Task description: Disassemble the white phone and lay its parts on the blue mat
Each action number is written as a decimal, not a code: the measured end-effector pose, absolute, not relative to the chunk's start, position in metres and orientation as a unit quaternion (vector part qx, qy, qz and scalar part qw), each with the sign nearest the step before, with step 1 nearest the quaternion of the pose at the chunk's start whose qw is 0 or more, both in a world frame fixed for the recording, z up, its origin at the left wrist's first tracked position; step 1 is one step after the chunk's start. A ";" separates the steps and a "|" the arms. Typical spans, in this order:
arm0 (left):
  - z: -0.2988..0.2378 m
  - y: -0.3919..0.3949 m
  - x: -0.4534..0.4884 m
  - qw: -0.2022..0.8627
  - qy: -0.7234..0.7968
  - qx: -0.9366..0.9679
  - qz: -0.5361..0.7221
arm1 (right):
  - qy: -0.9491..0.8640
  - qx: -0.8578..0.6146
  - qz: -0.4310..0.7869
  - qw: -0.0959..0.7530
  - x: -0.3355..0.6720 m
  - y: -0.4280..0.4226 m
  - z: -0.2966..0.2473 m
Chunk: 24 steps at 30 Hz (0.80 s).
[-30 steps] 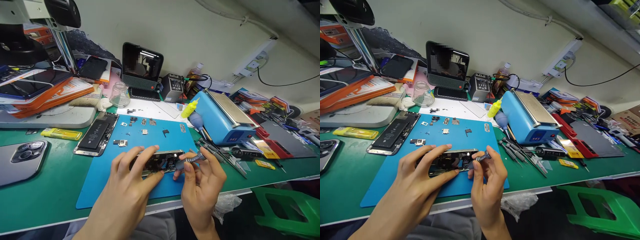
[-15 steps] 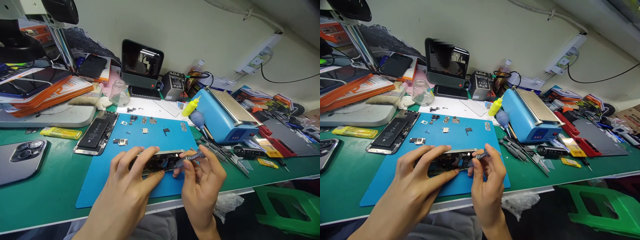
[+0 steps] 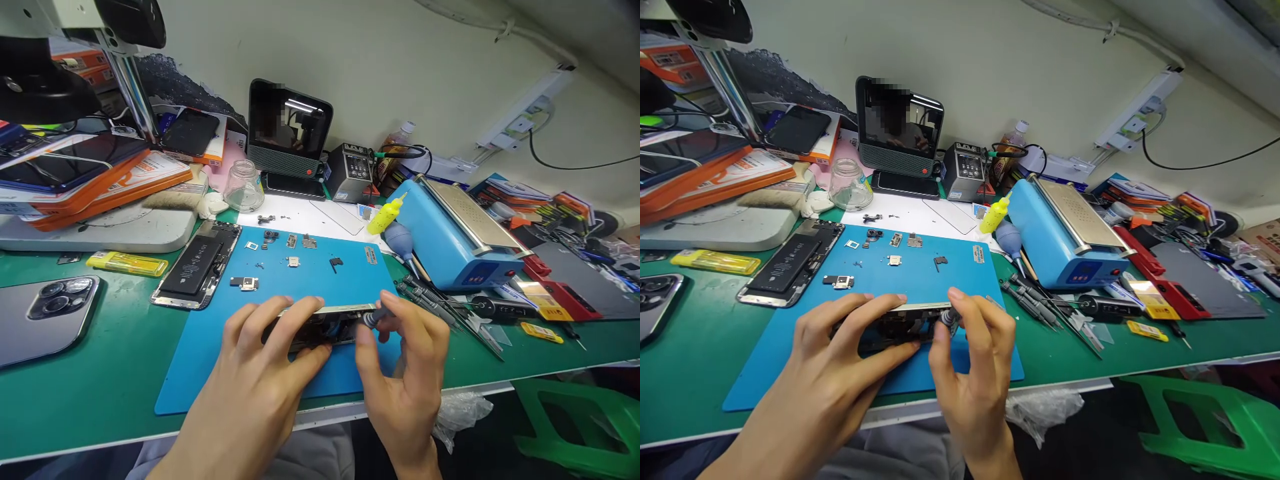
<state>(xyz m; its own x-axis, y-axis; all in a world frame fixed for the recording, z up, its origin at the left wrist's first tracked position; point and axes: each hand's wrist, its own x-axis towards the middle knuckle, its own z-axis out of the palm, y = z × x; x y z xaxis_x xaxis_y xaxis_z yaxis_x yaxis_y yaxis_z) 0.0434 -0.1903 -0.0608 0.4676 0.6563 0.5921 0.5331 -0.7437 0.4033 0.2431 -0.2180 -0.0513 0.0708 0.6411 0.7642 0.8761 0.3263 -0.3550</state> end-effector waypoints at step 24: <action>-0.058 -0.189 0.047 0.068 0.365 0.843 0.389 | -0.636 -0.554 -0.061 0.534 0.244 -0.221 -0.062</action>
<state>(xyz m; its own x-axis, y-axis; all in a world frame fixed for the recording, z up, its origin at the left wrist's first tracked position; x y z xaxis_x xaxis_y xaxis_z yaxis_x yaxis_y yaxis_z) 0.0469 -0.1892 -0.0578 0.4311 0.6682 0.6064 0.5625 -0.7245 0.3984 0.2441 -0.2208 -0.0621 0.1842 0.6393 0.7465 0.7699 0.3783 -0.5139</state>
